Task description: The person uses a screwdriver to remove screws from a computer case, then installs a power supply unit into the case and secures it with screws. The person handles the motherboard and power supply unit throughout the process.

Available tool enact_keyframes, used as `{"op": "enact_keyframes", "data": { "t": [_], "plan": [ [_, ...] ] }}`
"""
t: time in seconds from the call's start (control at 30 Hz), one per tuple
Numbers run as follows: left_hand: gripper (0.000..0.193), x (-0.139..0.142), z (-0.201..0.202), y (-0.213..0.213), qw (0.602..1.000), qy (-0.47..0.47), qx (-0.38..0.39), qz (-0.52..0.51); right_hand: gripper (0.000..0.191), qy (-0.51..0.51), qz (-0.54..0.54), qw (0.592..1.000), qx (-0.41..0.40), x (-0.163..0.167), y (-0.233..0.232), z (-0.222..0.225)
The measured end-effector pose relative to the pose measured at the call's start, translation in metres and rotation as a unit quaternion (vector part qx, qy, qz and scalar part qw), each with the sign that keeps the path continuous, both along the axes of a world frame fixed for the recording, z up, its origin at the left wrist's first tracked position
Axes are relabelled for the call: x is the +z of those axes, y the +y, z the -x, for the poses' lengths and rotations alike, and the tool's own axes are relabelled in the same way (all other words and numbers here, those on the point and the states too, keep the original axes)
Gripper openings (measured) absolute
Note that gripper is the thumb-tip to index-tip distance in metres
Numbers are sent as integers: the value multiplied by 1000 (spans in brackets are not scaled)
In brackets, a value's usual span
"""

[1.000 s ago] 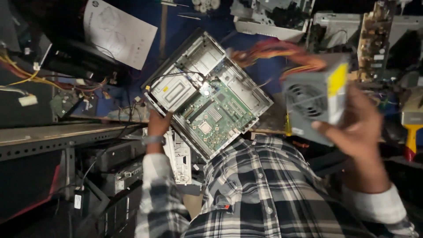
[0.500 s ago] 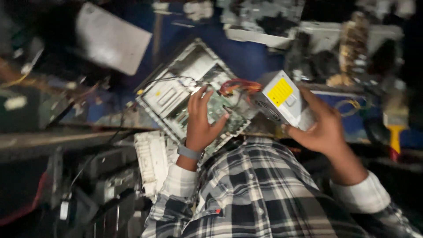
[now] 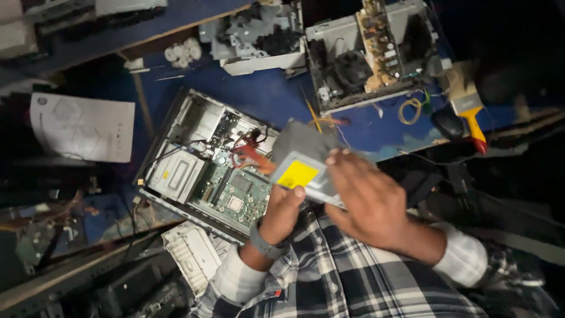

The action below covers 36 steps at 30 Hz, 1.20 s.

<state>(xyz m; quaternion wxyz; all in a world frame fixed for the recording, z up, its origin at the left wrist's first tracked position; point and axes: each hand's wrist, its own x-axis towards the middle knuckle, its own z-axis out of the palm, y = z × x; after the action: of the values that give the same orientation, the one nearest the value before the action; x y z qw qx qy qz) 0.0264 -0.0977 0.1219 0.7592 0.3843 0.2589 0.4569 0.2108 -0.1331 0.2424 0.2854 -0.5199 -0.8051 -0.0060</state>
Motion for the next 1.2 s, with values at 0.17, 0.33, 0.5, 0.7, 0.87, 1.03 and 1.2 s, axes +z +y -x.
{"op": "enact_keyframes", "data": {
  "t": [0.17,0.33,0.5,0.7,0.87,1.03,1.2],
  "plan": [
    [61,-28,-11,0,985,-94,50,137,64,-59,8,998,-1,-1,2,16],
    [64,-60,6,13,976,-155,4,153,61,63,86,994,26,-25,-3,2],
    [68,-79,40,25,978,-189,-33,85,27,352,195,902,-154,-126,11,-59],
    [85,-77,54,25,984,-163,-47,49,58,747,382,475,-266,-242,84,-149],
    [91,-79,59,15,985,-139,-51,85,65,815,320,428,-222,-250,111,-156],
    [88,-89,66,13,982,-142,-47,111,33,831,311,442,-128,-244,123,-150],
    [86,-93,62,13,982,-147,-42,108,11,841,285,435,-146,-230,117,-148]
  ]
}}
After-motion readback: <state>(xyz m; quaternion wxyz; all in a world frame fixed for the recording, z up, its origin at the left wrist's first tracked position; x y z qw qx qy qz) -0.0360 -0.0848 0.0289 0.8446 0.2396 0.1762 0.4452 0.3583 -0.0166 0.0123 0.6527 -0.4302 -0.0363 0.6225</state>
